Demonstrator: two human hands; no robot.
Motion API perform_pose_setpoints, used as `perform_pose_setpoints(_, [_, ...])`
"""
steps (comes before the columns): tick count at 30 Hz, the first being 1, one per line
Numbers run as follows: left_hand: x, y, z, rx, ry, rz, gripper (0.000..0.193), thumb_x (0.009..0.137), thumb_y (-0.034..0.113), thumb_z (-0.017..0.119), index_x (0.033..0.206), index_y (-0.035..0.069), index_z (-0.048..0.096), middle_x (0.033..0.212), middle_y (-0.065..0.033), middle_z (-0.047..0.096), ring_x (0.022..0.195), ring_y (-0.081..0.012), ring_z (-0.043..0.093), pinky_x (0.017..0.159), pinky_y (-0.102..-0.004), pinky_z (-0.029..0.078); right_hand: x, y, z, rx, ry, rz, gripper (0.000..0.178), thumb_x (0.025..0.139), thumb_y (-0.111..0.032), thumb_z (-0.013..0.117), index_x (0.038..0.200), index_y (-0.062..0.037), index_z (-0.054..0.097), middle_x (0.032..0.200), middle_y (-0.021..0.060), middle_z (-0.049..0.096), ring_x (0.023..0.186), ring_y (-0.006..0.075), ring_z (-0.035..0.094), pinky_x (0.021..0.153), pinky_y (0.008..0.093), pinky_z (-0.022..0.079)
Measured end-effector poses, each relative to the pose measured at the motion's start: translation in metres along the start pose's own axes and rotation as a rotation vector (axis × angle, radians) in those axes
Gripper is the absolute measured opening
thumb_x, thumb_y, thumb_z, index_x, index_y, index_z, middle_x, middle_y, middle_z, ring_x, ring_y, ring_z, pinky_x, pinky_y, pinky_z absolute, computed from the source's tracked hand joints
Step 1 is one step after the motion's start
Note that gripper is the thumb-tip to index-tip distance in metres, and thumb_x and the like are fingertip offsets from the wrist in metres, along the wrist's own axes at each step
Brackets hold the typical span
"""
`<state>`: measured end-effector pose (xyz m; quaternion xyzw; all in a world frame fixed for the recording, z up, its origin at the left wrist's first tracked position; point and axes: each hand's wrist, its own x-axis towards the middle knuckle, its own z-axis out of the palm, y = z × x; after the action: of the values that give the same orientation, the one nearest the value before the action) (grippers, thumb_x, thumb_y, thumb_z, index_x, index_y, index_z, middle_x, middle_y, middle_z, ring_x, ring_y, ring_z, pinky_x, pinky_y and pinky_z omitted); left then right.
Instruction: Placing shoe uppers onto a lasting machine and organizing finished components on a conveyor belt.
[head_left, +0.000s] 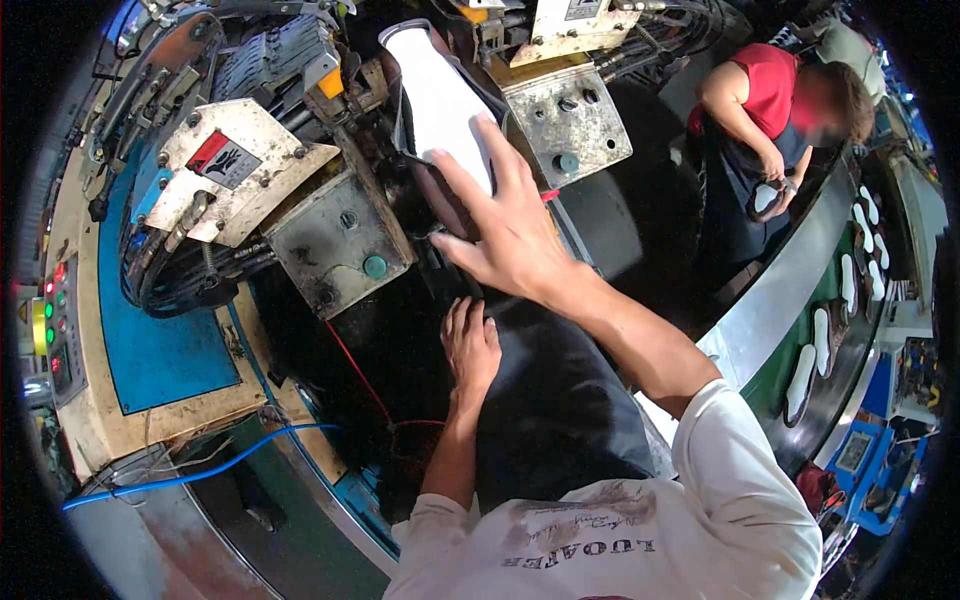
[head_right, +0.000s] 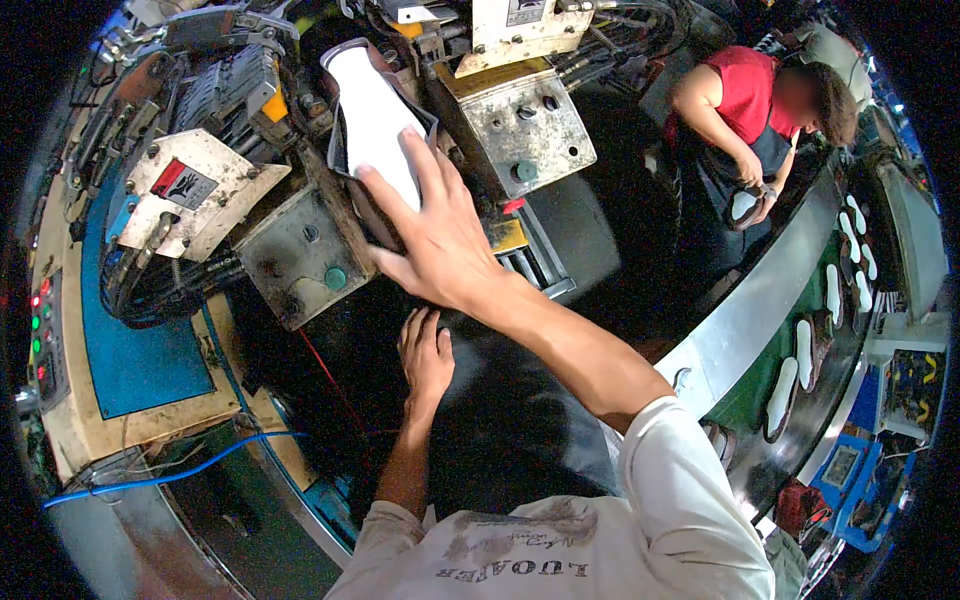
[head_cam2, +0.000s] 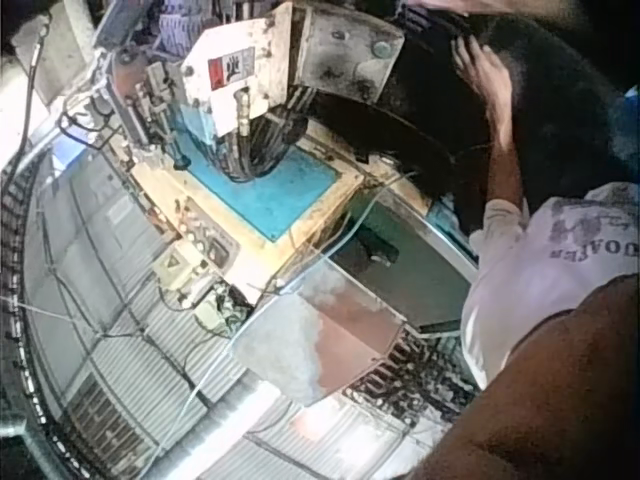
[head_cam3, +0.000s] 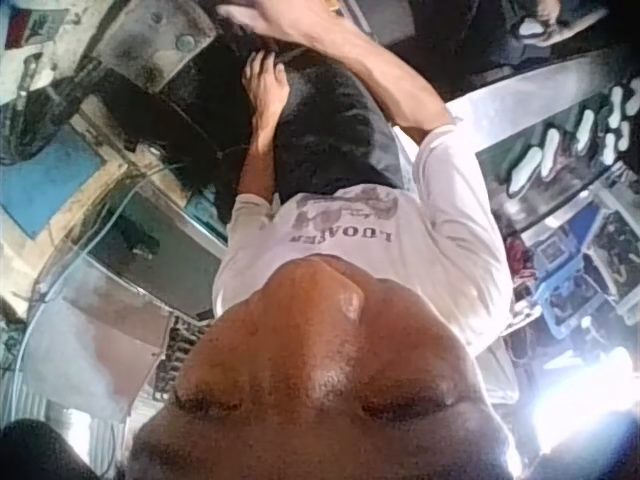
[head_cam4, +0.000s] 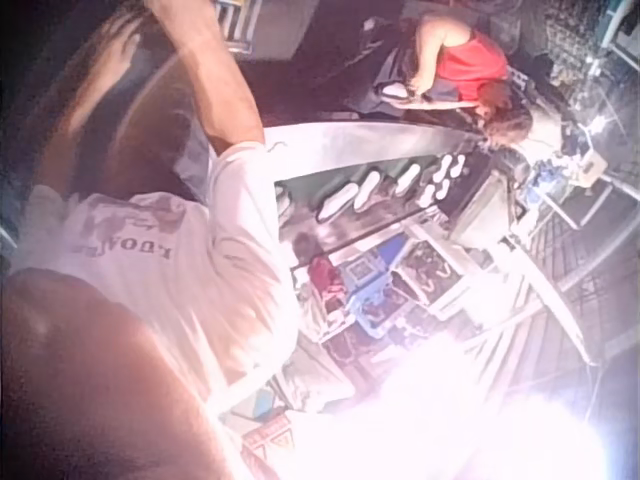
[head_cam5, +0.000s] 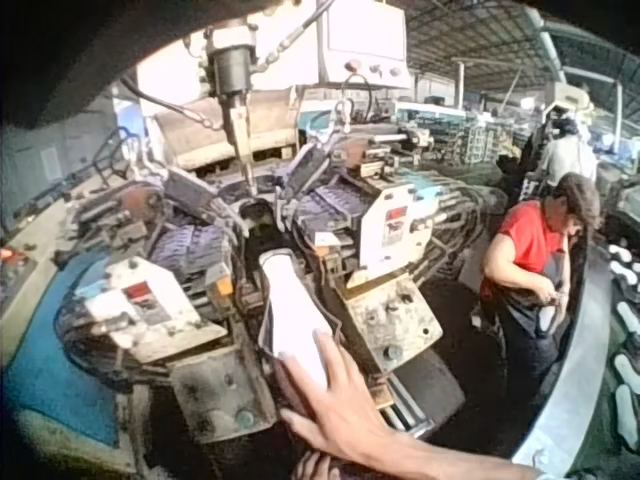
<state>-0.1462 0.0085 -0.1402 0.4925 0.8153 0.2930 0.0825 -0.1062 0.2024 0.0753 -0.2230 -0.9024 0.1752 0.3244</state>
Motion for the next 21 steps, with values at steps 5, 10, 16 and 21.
perform_pose_setpoints(5, [0.007, -0.001, -0.001, 0.082, 0.013, -0.033, 0.037, 0.098, 0.015, 0.07, 0.133, 0.005, 0.07, 0.144, -0.015, 0.065, 0.138, -0.0383, 0.055, 0.116, -0.0551, 0.042, -0.08, 0.074, 0.047, 0.239, 0.019, 0.259, 0.093, 0.08, -0.014, 0.084, 0.161, -0.0005, 0.042, 0.171, 0.0304, 0.031, 0.156, 0.0457, 0.039, 0.124, 0.0492, 0.041])
perform_pose_setpoints(10, [0.013, 0.003, 0.0, 0.063, 0.021, 0.013, 0.035, 0.095, 0.017, 0.071, 0.128, 0.005, 0.071, 0.138, -0.0145, 0.067, 0.131, -0.0389, 0.059, 0.112, -0.0546, 0.043, -0.051, 0.118, 0.126, 0.676, -0.151, 0.43, 0.065, 0.089, -0.02, 0.082, 0.145, 0.0021, 0.058, 0.131, 0.0249, 0.073, 0.12, 0.0355, 0.073, 0.101, 0.0434, 0.056])
perform_pose_setpoints(16, [0.027, -0.005, -0.002, 0.047, 0.014, -0.099, 0.034, 0.095, 0.015, 0.07, 0.127, 0.005, 0.073, 0.137, -0.0145, 0.068, 0.131, -0.0407, 0.059, 0.113, -0.0568, 0.042, -0.096, 0.117, 0.114, 0.777, -0.274, 0.592, 0.081, 0.089, -0.021, 0.085, 0.159, -0.0002, 0.049, 0.16, 0.0273, 0.053, 0.154, 0.0353, 0.047, 0.127, 0.0436, 0.037])
perform_pose_setpoints(21, [0.028, 0.003, -0.004, 0.051, -0.032, -0.086, 0.034, 0.095, 0.014, 0.069, 0.127, 0.006, 0.073, 0.135, -0.0147, 0.069, 0.13, -0.0412, 0.059, 0.113, -0.0573, 0.041, -0.034, 0.101, 0.129, 1.133, 0.013, 0.602, 0.099, 0.089, -0.021, 0.087, 0.168, -0.0009, 0.032, 0.167, 0.0244, 0.047, 0.159, 0.0384, 0.038, 0.131, 0.0444, 0.029])
